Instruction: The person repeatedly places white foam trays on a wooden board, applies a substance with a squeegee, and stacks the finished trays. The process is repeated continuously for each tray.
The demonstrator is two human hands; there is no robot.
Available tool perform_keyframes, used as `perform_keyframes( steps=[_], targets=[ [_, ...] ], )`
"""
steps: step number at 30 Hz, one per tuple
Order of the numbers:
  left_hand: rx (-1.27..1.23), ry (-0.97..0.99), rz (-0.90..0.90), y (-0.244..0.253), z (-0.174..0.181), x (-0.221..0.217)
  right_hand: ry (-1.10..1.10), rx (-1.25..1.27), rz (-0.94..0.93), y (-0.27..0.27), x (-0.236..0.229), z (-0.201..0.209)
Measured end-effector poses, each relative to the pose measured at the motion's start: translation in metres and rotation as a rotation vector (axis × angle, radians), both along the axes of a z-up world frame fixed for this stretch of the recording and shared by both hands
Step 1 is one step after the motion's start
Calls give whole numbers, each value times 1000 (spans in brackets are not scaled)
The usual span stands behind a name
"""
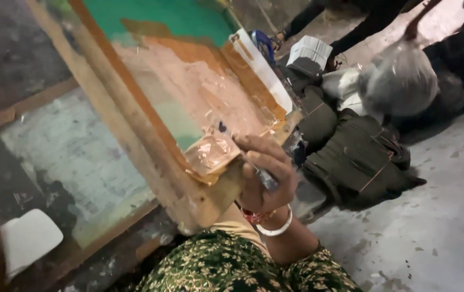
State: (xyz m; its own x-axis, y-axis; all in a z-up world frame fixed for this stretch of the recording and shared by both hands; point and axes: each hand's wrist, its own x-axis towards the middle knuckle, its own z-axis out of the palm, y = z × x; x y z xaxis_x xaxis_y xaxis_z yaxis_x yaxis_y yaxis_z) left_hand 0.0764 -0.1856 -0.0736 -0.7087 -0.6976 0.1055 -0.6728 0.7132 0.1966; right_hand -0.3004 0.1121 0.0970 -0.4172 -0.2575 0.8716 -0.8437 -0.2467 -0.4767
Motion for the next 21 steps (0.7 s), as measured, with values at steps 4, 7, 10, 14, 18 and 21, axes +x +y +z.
perform_keyframes(
  steps=[4,7,10,14,18,21],
  targets=[
    [-207,-210,-65,57,-18,42,-2,7,16,2,1,1],
    [-386,-347,-83,77,-10,45,-61,-47,0,2,3,-4],
    [-264,-324,-237,57,-23,62,-66,-46,-41,2,-1,0],
    [-86,-241,-186,-6,-135,111,-52,39,-37,10,-4,9],
    [80,117,-275,-14,-213,130,-24,99,12,10,-5,15],
    [174,286,-157,94,-131,-37,-36,80,33,9,-5,12]
  ],
)
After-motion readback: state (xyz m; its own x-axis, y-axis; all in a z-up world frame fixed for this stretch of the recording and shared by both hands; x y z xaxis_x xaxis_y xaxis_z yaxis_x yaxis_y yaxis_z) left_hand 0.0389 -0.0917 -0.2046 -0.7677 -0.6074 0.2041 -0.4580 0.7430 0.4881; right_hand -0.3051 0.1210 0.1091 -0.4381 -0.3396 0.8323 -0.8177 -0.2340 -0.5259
